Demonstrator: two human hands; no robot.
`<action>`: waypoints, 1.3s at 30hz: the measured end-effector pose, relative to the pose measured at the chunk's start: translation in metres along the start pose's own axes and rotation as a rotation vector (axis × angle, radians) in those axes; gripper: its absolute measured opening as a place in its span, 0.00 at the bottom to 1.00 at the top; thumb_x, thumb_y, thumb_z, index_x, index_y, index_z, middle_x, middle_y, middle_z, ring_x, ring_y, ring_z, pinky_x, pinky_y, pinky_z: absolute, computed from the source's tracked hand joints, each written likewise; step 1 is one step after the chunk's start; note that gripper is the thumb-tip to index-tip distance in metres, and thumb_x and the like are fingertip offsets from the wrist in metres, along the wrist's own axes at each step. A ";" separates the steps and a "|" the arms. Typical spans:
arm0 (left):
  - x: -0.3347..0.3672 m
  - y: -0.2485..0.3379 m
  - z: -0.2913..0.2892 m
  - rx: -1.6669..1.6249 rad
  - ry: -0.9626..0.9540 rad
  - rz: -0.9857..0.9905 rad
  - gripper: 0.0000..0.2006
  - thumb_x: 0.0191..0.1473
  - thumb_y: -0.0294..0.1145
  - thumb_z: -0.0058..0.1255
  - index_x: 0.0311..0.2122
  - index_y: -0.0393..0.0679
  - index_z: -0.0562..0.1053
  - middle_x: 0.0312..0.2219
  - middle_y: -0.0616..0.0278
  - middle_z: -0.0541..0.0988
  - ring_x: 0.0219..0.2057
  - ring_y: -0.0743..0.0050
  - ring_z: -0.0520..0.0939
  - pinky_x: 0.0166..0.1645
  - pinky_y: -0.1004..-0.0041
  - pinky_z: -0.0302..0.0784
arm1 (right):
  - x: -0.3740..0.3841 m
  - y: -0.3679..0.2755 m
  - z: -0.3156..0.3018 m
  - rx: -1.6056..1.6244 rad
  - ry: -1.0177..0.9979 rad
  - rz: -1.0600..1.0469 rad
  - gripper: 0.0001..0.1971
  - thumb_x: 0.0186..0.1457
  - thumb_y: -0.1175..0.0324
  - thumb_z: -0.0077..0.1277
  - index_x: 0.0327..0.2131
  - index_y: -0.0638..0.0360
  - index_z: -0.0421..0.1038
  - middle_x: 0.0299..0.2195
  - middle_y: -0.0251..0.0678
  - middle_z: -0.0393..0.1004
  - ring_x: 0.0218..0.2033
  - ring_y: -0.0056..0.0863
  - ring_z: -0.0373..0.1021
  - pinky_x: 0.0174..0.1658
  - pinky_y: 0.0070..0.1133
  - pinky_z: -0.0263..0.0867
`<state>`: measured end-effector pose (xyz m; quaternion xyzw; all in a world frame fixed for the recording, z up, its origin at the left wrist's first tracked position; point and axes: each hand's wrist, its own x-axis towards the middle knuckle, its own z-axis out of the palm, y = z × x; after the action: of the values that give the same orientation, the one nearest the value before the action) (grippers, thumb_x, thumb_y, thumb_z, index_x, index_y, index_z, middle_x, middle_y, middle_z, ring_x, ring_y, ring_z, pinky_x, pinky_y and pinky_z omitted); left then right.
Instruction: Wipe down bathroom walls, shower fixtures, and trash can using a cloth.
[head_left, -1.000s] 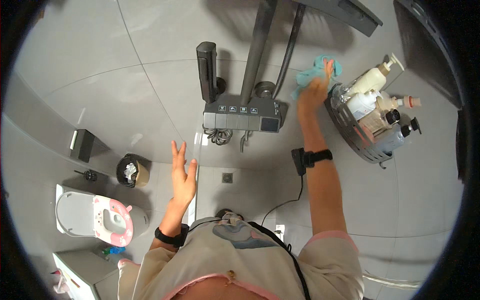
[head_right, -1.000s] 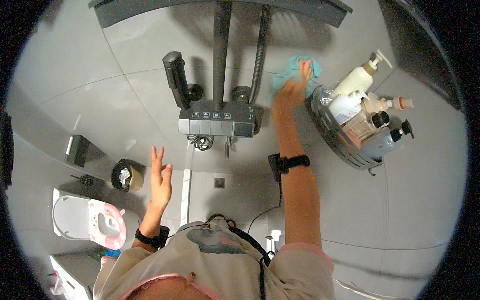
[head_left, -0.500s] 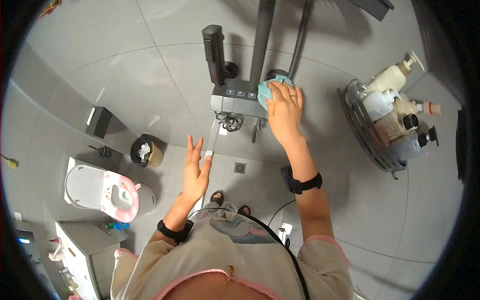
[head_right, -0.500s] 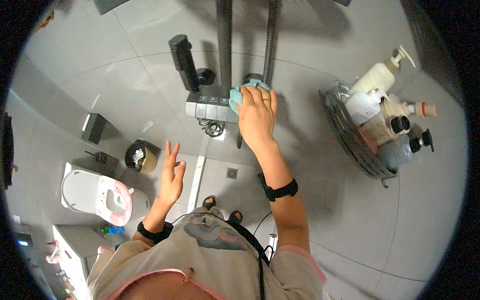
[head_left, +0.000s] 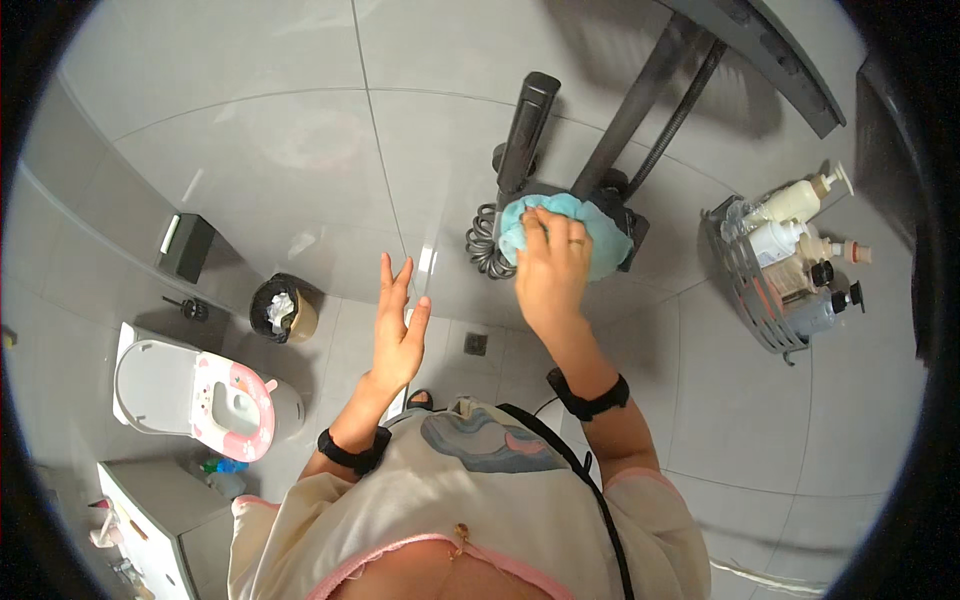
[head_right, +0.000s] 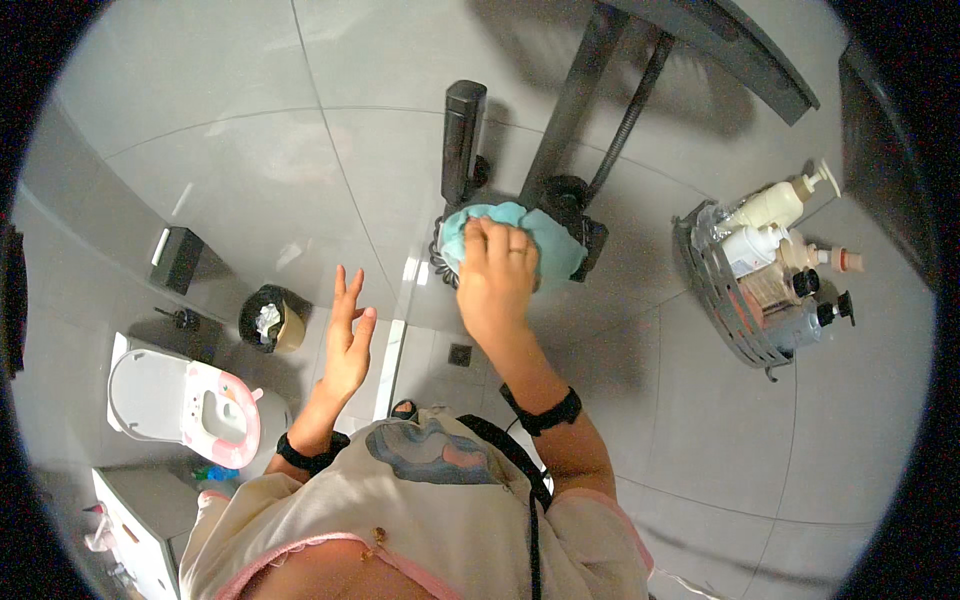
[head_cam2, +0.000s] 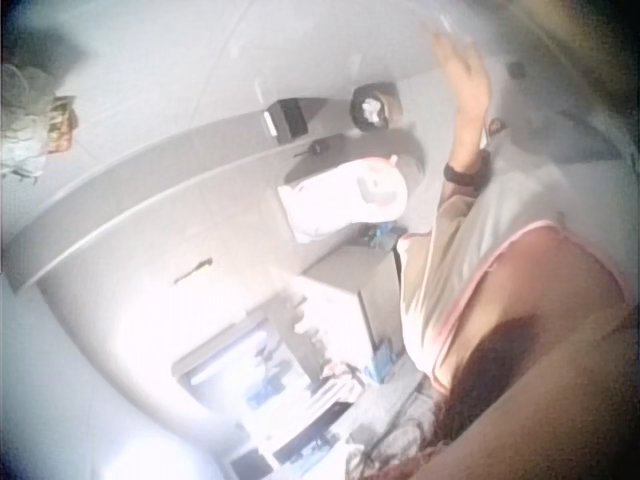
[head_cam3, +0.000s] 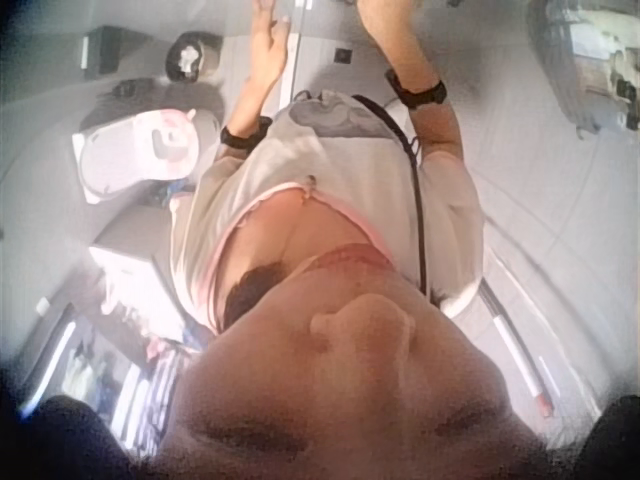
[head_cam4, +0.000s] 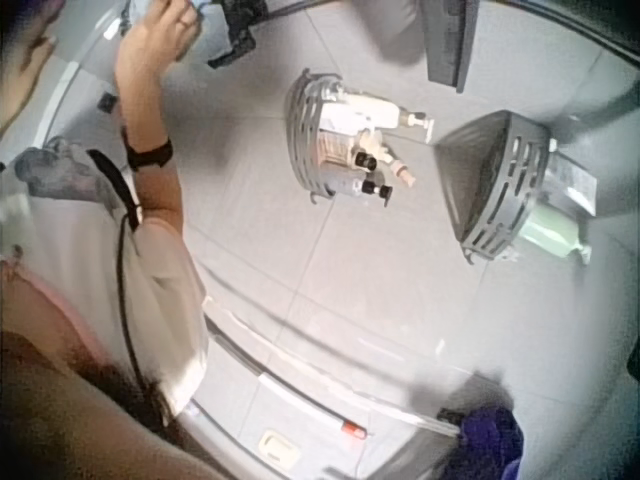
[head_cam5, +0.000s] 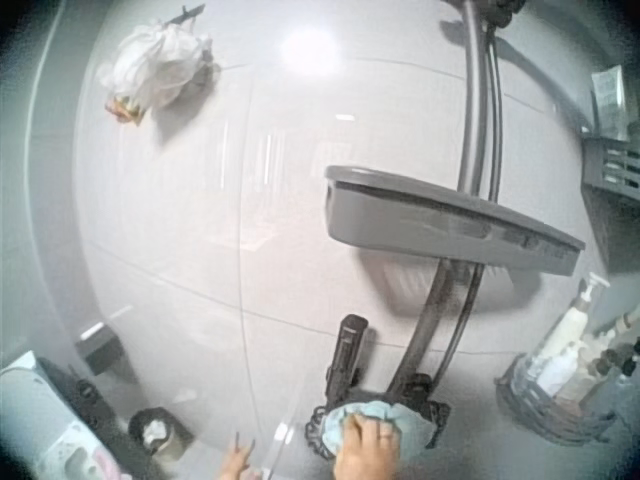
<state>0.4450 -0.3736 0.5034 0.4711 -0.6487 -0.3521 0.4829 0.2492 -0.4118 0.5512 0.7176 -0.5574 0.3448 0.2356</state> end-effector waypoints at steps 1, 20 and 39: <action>0.002 -0.003 -0.004 0.004 -0.001 -0.004 0.23 0.53 0.31 0.39 0.55 0.38 0.55 0.58 0.42 0.41 0.59 0.48 0.47 0.58 0.62 0.48 | -0.001 0.004 -0.002 -0.008 0.001 -0.003 0.19 0.34 0.72 0.53 0.36 0.62 0.68 0.37 0.35 0.65 0.38 0.35 0.61 0.45 0.32 0.56; 0.094 0.025 0.032 -0.075 -0.087 0.308 0.23 0.51 0.30 0.41 0.53 0.39 0.58 0.55 0.47 0.53 0.55 0.54 0.57 0.53 0.67 0.59 | 0.099 -0.017 -0.011 0.782 0.450 0.604 0.13 0.55 0.70 0.33 0.39 0.70 0.63 0.20 0.36 0.66 0.21 0.22 0.61 0.25 0.21 0.58; 0.103 0.020 0.051 -0.777 -0.404 0.099 0.22 0.43 0.18 0.37 0.48 0.37 0.61 0.37 0.62 0.68 0.39 0.78 0.67 0.45 0.78 0.61 | 0.067 -0.007 0.047 0.567 0.155 0.439 0.15 0.46 0.74 0.46 0.39 0.69 0.59 0.30 0.47 0.65 0.36 0.42 0.64 0.42 0.30 0.57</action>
<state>0.3812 -0.4652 0.5371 0.1445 -0.5712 -0.6316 0.5039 0.2759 -0.4866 0.5712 0.5892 -0.5610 0.5813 -0.0107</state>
